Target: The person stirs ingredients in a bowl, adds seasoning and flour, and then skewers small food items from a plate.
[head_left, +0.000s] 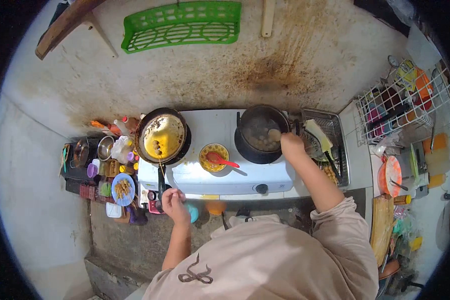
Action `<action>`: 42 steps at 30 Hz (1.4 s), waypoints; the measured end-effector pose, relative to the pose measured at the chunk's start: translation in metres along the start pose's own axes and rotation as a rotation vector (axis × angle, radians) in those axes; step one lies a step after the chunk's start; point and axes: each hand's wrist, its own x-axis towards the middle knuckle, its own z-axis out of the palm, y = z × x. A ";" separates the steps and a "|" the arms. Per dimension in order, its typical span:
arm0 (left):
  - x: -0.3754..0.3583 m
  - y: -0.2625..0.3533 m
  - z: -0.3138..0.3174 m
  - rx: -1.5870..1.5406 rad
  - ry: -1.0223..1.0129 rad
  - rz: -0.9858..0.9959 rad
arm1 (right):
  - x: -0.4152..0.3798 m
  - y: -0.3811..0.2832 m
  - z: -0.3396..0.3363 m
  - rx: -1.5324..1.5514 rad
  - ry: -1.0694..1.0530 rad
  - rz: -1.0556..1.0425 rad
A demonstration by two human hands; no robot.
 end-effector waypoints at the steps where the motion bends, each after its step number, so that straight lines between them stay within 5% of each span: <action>1: -0.001 0.000 -0.002 -0.005 0.006 -0.001 | 0.000 -0.002 0.001 0.039 -0.022 0.033; 14: -0.007 -0.001 -0.011 0.023 0.044 0.007 | 0.017 -0.034 0.042 0.486 0.094 0.199; 20: -0.008 0.001 -0.012 0.022 0.020 0.027 | 0.018 -0.026 0.034 0.406 0.205 0.164; 32: -0.011 0.002 -0.024 0.018 0.028 -0.006 | 0.017 -0.035 0.021 0.097 0.000 0.020; 42: -0.013 0.002 -0.023 0.039 0.038 -0.002 | -0.008 -0.034 0.014 0.510 -0.036 0.254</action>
